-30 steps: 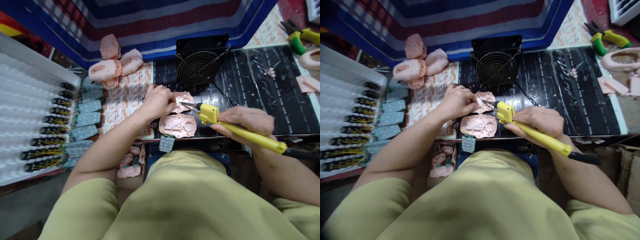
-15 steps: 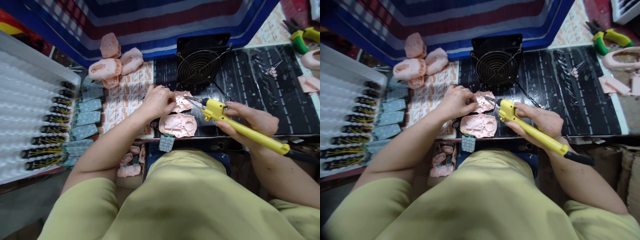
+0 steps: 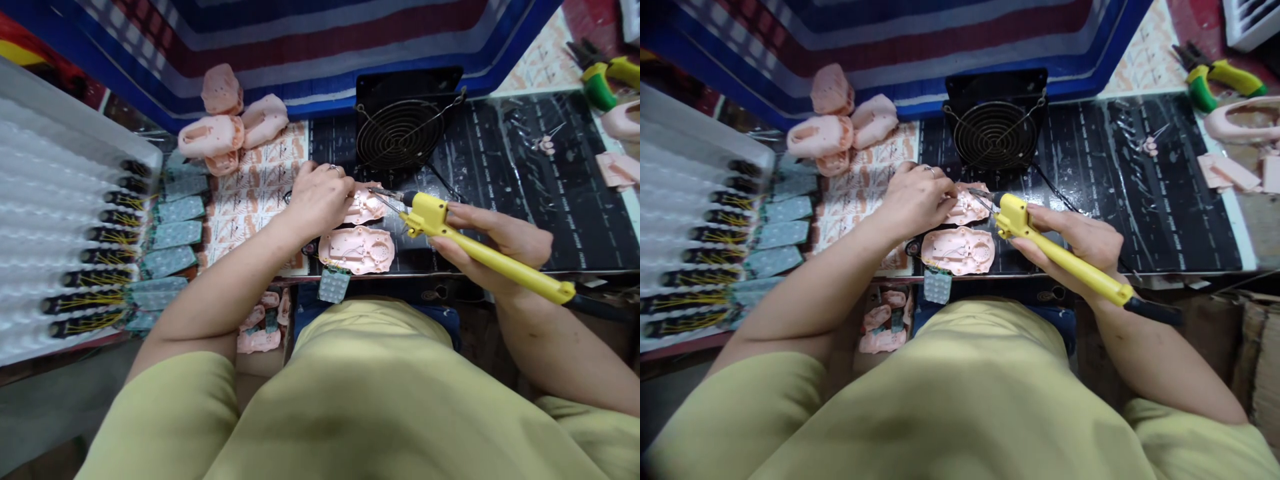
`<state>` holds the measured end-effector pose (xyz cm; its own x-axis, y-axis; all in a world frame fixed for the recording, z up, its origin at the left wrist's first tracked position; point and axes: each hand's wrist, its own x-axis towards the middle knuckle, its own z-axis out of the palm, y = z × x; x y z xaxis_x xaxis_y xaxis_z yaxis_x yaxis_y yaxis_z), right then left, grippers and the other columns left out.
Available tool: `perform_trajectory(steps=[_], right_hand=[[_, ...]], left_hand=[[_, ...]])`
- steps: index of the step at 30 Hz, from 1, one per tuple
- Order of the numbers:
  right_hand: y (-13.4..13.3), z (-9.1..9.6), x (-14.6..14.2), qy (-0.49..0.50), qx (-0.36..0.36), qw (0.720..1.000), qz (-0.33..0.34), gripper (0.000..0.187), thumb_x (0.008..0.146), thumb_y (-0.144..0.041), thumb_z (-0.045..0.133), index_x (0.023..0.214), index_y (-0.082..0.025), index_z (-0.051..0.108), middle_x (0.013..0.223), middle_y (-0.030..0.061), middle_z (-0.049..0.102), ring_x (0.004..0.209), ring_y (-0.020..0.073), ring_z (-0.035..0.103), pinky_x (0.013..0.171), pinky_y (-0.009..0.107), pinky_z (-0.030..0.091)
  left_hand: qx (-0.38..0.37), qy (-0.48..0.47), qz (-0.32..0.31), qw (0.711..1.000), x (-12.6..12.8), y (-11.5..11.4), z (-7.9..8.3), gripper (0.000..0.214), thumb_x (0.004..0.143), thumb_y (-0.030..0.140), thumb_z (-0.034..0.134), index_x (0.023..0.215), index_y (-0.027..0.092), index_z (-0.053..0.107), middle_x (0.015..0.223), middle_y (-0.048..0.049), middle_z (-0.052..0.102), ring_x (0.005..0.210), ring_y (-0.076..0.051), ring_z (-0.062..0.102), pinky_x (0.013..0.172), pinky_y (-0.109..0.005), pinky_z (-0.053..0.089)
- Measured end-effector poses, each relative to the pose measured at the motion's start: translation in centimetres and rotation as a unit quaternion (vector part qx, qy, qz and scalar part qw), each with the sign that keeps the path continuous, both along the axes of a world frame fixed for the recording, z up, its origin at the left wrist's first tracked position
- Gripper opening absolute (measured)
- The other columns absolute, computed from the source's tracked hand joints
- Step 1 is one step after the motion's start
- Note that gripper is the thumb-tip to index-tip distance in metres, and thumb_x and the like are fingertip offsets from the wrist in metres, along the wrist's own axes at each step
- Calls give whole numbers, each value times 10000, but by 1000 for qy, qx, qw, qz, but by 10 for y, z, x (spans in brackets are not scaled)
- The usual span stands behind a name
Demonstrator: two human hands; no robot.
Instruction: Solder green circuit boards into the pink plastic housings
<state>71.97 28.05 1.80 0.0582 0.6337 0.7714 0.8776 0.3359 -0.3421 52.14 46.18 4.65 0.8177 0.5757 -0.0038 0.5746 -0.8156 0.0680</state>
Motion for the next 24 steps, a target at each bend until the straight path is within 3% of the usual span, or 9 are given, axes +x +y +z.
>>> perform_trajectory(steps=[6,13,24], right_hand=[[-4,3,1,-4,-27,999,-19,353,837,-320,777,1172,-299,670,982,4,748,698,217,724,601,337,633],[-5,-3,4,15,-14,1000,-13,382,811,-321,801,1169,-275,677,980,4,750,708,191,723,629,284,621],[-9,-3,5,22,-12,1000,-18,392,814,-350,800,1175,-258,680,945,12,753,686,190,720,623,282,620]], left_hand=[[33,25,-3,999,0,2,-7,293,911,166,425,985,153,709,948,-135,705,947,-282,632,851,-416,416],[61,39,19,997,-2,-5,-17,269,896,92,429,1019,117,667,926,-146,708,921,-282,661,803,-372,463],[81,-21,-7,996,-9,-3,-28,249,952,144,421,978,115,668,868,-137,699,886,-264,659,793,-352,467]])
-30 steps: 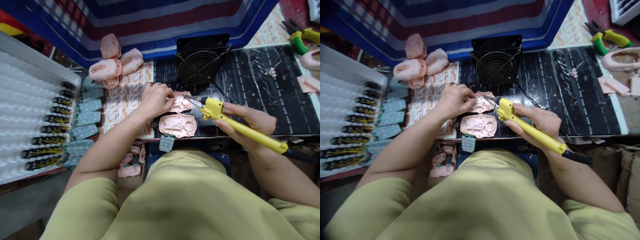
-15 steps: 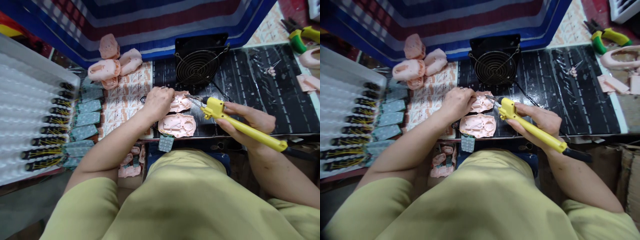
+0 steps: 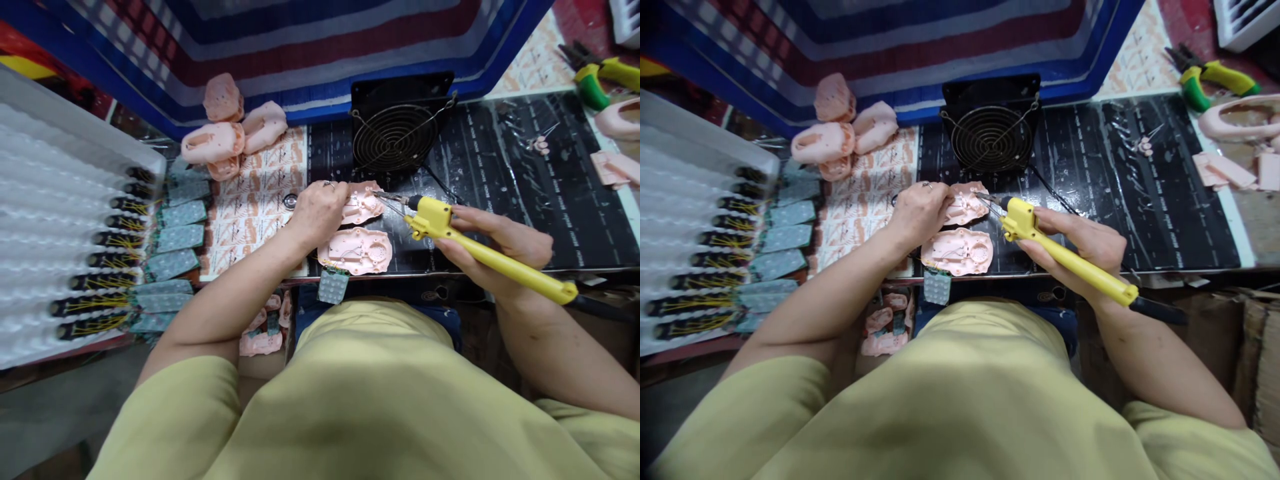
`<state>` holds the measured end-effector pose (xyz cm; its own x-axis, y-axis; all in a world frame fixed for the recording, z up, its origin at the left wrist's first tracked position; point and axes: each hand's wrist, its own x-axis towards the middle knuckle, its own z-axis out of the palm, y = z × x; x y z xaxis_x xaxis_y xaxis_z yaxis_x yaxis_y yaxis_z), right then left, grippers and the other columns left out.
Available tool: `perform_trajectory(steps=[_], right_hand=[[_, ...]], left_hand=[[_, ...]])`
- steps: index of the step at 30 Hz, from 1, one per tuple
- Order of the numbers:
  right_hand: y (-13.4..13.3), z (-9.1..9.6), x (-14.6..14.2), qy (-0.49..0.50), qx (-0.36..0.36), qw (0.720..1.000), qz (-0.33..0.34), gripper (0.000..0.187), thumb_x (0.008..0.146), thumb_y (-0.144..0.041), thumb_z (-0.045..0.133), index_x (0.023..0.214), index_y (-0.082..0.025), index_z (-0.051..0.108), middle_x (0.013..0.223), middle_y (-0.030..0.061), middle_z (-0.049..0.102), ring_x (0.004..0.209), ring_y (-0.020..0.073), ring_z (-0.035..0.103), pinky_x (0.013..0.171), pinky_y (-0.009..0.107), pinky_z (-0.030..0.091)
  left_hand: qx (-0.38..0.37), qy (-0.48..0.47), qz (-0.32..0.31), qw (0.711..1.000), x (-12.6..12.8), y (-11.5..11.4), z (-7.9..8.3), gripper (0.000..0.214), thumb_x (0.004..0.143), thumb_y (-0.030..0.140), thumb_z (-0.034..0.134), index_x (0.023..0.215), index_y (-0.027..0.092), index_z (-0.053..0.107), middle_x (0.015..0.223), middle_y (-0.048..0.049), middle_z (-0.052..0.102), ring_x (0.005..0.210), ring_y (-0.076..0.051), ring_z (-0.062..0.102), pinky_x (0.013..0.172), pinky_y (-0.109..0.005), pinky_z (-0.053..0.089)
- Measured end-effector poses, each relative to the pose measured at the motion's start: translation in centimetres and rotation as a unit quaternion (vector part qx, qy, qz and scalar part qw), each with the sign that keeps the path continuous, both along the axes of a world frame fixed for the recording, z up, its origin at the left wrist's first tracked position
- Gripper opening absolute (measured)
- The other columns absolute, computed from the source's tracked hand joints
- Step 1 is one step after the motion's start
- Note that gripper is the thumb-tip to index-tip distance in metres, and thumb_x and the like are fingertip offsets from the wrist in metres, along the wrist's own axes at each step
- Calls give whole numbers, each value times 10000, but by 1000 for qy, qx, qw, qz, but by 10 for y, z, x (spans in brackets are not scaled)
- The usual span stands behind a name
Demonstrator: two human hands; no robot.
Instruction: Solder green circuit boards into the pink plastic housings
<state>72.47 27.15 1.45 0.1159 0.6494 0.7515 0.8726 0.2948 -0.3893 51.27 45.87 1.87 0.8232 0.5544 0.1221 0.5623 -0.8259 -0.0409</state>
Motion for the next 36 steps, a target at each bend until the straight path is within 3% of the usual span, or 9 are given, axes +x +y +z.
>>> perform_trajectory(steps=[8,13,16,20,25,36], right_hand=[[13,1,-4,-3,10,1000,24,332,820,-374,795,1112,-254,690,922,-1,753,673,176,717,597,264,606],[17,9,-14,-12,49,999,2,234,797,-344,815,934,-211,681,826,17,744,622,167,702,562,245,596],[18,11,-19,-11,65,997,35,221,774,-275,833,863,-189,649,751,13,725,606,156,694,558,229,595],[18,6,-15,33,31,995,88,199,765,-210,829,870,-201,660,775,5,728,655,158,706,582,239,603],[19,-7,8,83,-12,992,90,197,747,-263,850,880,-255,705,829,-6,738,704,180,714,622,286,613],[27,-21,27,157,-48,979,121,232,707,-333,878,871,-278,723,834,-12,735,691,192,701,602,308,606]], left_hand=[[43,-17,-40,998,-2,3,-2,228,953,200,468,959,132,685,823,-115,707,788,-257,652,762,-374,451],[71,-44,-62,995,-2,2,-5,256,964,165,433,919,141,685,773,-98,678,763,-237,629,784,-385,441],[86,-52,-82,991,-2,1,-4,294,979,163,404,903,135,687,816,-116,678,827,-247,612,834,-415,432],[65,-55,-88,992,-3,1,-2,311,992,215,413,910,124,698,865,-146,679,867,-275,587,826,-447,420],[40,-40,-98,994,-4,1,0,290,985,284,471,973,110,702,838,-143,673,862,-280,597,806,-436,426],[-101,-23,27,994,4,2,9,213,907,227,539,985,129,712,998,-125,687,990,-282,626,865,-408,459]])
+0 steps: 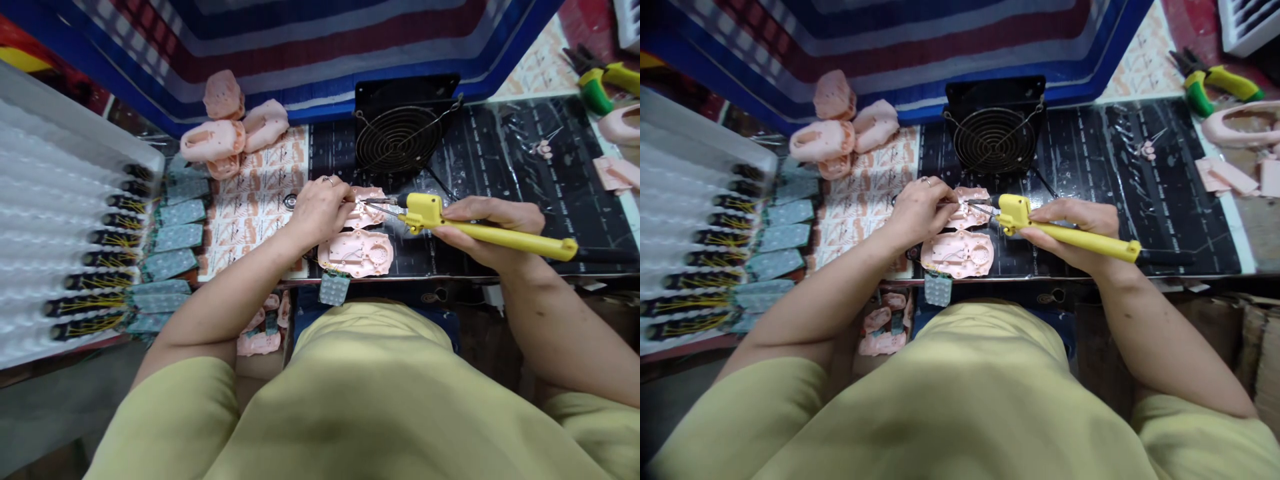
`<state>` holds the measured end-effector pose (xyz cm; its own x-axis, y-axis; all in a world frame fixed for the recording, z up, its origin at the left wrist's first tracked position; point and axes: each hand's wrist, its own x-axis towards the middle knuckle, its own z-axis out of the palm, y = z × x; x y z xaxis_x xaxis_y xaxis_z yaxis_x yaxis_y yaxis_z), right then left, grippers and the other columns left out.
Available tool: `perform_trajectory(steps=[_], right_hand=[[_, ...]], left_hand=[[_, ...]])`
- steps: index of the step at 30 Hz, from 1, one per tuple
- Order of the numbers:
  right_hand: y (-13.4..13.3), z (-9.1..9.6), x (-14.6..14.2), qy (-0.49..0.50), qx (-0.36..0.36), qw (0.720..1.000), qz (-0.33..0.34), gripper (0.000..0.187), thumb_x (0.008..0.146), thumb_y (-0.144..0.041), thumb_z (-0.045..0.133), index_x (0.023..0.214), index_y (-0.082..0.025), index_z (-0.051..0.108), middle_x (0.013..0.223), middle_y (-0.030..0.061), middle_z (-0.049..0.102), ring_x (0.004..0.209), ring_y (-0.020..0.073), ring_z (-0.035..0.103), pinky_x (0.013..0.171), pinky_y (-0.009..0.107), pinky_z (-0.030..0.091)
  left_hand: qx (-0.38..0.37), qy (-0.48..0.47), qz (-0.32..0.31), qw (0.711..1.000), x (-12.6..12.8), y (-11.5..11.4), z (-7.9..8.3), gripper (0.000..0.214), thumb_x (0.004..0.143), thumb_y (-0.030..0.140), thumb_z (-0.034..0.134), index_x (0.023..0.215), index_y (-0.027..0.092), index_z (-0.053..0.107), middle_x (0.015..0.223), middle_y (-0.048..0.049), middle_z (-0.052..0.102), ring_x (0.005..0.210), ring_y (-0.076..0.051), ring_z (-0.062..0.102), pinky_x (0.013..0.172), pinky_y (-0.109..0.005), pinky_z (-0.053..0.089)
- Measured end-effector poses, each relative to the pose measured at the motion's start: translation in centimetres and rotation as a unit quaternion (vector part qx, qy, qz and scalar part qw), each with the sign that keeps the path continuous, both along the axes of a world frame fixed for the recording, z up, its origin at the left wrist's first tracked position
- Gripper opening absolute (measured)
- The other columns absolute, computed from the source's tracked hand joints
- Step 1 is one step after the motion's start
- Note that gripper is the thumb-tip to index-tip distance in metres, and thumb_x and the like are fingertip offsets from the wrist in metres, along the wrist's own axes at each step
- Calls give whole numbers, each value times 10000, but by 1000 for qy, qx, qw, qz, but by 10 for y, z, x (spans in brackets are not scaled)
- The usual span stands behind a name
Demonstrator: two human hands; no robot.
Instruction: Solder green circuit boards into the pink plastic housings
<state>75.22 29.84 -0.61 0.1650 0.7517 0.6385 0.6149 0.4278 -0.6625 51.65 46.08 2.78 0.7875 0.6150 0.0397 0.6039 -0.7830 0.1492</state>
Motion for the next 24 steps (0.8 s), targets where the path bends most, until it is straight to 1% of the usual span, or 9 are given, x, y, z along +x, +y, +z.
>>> perform_trajectory(steps=[3,6,9,12,15,19,21,24], right_hand=[[1,-1,1,-7,3,1000,17,249,724,-274,869,923,-299,723,865,-19,734,704,193,700,626,321,607],[4,2,1,-22,13,999,44,279,731,-226,861,954,-318,721,884,-22,736,713,194,702,641,327,610],[9,11,0,-37,30,995,84,283,722,-194,863,951,-288,724,864,-8,737,708,187,703,635,307,608],[12,21,-1,-60,35,991,113,237,713,-223,875,892,-258,725,820,-1,735,680,178,701,611,283,603],[11,29,0,-77,32,992,97,198,725,-277,869,853,-281,718,790,-19,732,655,180,697,577,292,601],[3,34,1,-66,37,996,35,223,751,-214,837,890,-330,707,829,-16,736,670,199,695,564,342,601],[0,33,1,-67,21,997,23,239,761,-204,826,909,-348,705,844,-18,736,689,208,699,583,365,612],[-4,26,1,-71,18,997,24,251,752,-230,843,920,-357,708,838,-30,736,692,210,704,600,371,623]], left_hand=[[-25,4,11,1000,2,1,3,230,907,224,520,989,126,711,994,-124,689,988,-280,628,882,-415,461],[-32,7,16,999,3,1,5,236,900,222,509,975,137,716,991,-115,699,983,-278,634,880,-414,466],[-30,26,23,999,5,1,9,233,881,217,514,956,148,724,1009,-111,707,988,-282,643,865,-410,473],[-27,51,30,998,8,2,14,225,864,233,531,934,161,732,1004,-106,716,988,-289,650,849,-408,480],[-26,65,31,997,11,4,18,213,850,238,542,907,178,739,997,-91,726,978,-284,654,849,-406,483],[-27,57,19,998,13,7,20,194,823,228,555,864,194,742,958,-73,735,926,-259,650,822,-384,484],[-28,48,13,998,13,8,20,179,809,225,566,844,203,741,920,-62,737,891,-242,643,807,-367,483],[-29,46,13,998,12,10,20,172,801,227,572,830,208,740,901,-54,738,871,-230,636,799,-357,483]])
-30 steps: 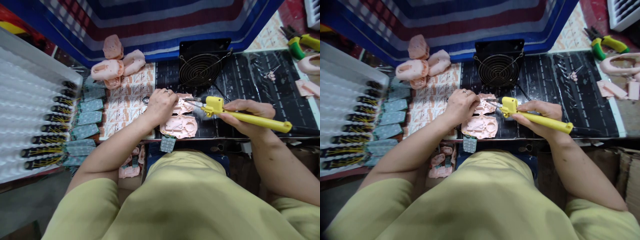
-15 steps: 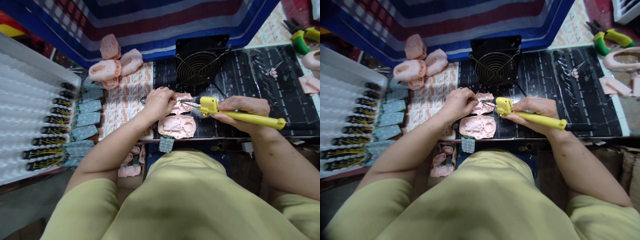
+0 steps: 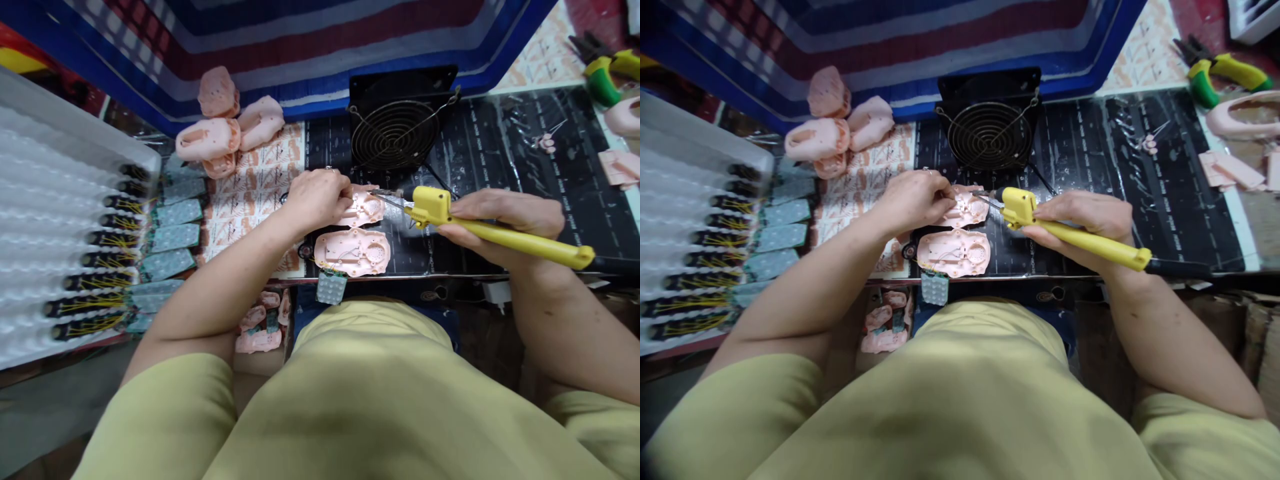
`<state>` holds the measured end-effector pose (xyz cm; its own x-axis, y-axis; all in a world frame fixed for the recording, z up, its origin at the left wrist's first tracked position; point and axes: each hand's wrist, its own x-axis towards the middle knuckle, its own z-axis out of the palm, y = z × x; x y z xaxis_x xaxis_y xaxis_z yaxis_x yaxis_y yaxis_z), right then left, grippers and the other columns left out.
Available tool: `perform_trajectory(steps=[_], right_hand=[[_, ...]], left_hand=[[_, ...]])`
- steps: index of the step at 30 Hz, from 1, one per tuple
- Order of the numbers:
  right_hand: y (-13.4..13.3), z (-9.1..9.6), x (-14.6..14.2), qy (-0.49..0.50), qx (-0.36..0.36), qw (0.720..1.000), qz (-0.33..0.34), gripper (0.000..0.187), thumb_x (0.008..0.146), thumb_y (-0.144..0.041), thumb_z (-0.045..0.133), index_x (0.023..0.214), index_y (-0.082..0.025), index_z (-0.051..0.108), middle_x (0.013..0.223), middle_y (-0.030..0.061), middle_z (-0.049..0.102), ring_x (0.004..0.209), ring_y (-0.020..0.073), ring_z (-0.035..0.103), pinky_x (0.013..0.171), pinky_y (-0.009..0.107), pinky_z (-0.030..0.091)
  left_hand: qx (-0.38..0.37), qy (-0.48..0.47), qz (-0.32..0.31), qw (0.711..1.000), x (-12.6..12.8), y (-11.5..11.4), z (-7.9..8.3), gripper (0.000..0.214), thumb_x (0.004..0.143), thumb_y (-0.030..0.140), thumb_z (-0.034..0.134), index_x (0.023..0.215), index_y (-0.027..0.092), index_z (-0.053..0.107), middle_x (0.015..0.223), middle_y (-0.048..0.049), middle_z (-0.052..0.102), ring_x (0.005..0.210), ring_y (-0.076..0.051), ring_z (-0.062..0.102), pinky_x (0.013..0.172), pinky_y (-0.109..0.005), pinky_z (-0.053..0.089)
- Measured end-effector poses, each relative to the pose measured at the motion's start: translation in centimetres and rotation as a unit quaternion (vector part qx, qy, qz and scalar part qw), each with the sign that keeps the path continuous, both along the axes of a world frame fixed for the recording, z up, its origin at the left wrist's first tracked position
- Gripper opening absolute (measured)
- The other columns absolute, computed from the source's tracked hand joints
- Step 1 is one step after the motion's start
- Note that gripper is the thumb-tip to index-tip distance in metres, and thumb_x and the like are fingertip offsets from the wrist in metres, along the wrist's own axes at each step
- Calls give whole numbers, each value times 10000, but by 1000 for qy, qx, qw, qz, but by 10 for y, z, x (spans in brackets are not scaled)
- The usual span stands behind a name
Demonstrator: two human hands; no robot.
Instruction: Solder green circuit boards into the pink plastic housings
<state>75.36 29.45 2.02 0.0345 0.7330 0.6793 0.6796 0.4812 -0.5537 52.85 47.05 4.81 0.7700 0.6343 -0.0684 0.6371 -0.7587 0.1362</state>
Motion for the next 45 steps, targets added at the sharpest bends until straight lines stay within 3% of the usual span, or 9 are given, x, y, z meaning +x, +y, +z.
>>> perform_trajectory(steps=[7,13,24,31,38,41,45], right_hand=[[-9,-11,0,-46,19,995,-85,464,763,-308,848,1193,-320,674,1073,-12,735,785,221,734,696,341,640],[-3,-3,-4,-94,43,994,-33,434,795,-354,823,1190,-254,675,979,10,751,749,187,731,664,265,624],[14,3,1,-88,3,994,61,432,822,-309,798,1234,-322,669,993,-2,747,739,177,717,648,297,613],[10,4,5,-72,3,996,48,539,794,-237,819,1286,-360,636,1014,-8,741,734,172,704,635,302,589],[12,7,4,-73,-47,995,51,379,836,-349,782,1199,-379,677,1011,-36,738,751,177,713,688,317,624],[11,8,6,-83,-26,994,60,426,827,-328,792,1230,-373,662,1015,-30,739,743,169,709,666,300,614],[2,2,13,-46,2,999,-5,526,786,-267,825,1271,-371,650,1034,-18,740,797,181,717,699,290,616]], left_hand=[[-4,2,-1,1000,0,1,1,188,798,219,567,840,209,750,903,-55,739,869,-233,647,803,-359,495],[-14,-3,-12,1000,-2,3,-1,190,815,231,575,863,210,757,934,-52,748,881,-223,658,814,-346,500],[-8,-9,-19,1000,-3,4,-2,194,816,223,580,870,207,765,925,-58,749,892,-230,669,819,-344,504],[-22,5,-37,999,-3,6,1,219,825,220,565,896,193,770,919,-61,751,900,-229,674,832,-343,501],[-12,4,-27,1000,-1,5,2,212,798,225,576,880,210,771,905,-49,751,871,-226,669,835,-347,502],[-14,13,-20,1000,1,5,4,206,794,228,580,870,224,772,897,-43,752,872,-229,669,851,-360,502],[-22,35,-4,999,3,4,6,227,794,223,586,908,230,782,907,-51,752,894,-249,675,867,-379,504]])
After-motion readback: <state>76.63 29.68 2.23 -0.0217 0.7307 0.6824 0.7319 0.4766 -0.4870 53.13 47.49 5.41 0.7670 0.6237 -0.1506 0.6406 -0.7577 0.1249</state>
